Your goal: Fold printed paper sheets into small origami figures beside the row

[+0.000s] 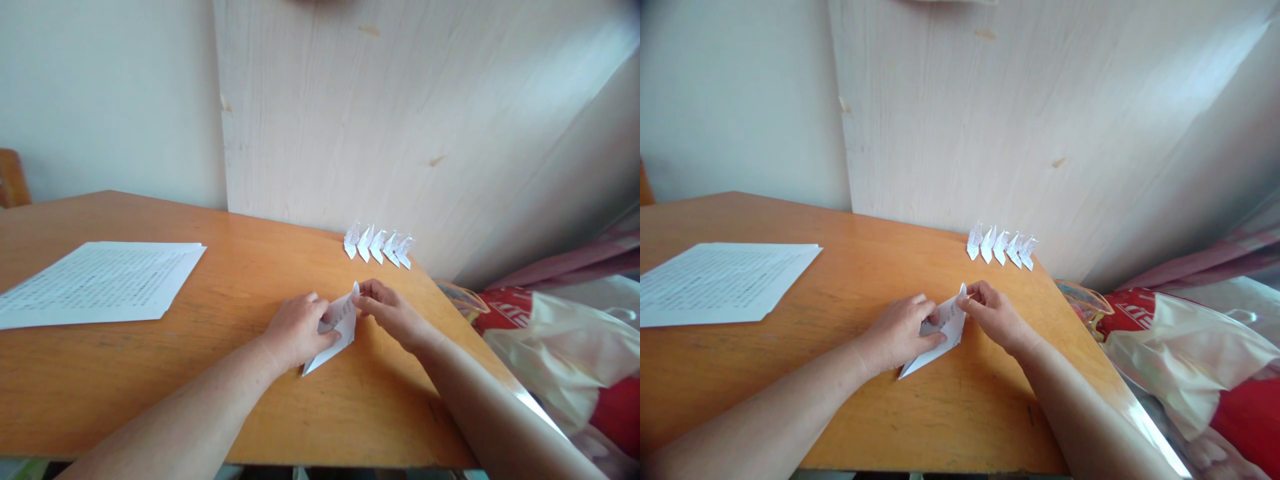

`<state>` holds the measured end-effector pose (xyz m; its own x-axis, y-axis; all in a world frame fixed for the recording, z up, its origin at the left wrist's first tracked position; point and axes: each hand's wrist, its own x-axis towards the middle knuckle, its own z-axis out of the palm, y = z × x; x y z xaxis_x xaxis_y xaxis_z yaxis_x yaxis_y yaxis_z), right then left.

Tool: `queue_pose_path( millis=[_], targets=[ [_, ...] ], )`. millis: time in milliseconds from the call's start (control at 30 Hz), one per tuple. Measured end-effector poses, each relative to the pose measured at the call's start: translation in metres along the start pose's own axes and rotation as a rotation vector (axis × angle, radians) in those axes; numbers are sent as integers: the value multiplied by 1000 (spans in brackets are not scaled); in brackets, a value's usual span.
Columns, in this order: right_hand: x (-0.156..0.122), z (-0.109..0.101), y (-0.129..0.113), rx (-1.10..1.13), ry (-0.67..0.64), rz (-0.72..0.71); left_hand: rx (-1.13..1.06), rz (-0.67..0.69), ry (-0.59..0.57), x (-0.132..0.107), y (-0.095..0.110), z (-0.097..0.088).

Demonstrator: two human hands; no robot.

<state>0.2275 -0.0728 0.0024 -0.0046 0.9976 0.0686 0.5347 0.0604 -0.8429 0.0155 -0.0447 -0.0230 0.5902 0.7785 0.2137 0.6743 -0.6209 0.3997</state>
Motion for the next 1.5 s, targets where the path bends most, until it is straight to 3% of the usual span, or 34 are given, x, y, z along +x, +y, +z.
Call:
queue_pose_path(
  millis=[133,467,733,1233,1500],
  targets=[
    [9,4,-6,-2,97,-24,-1,12,15,0,-1,1],
    [18,2,-14,-174,75,-67,16,1,23,-1,2,1],
    [20,5,-3,-249,183,-68,17,-2,20,-1,1,1],
    [36,3,31,-71,182,110,30,24,0,-2,5,-1],
    [35,2,26,40,168,108,61,61,-26,-3,2,0]
  ],
)
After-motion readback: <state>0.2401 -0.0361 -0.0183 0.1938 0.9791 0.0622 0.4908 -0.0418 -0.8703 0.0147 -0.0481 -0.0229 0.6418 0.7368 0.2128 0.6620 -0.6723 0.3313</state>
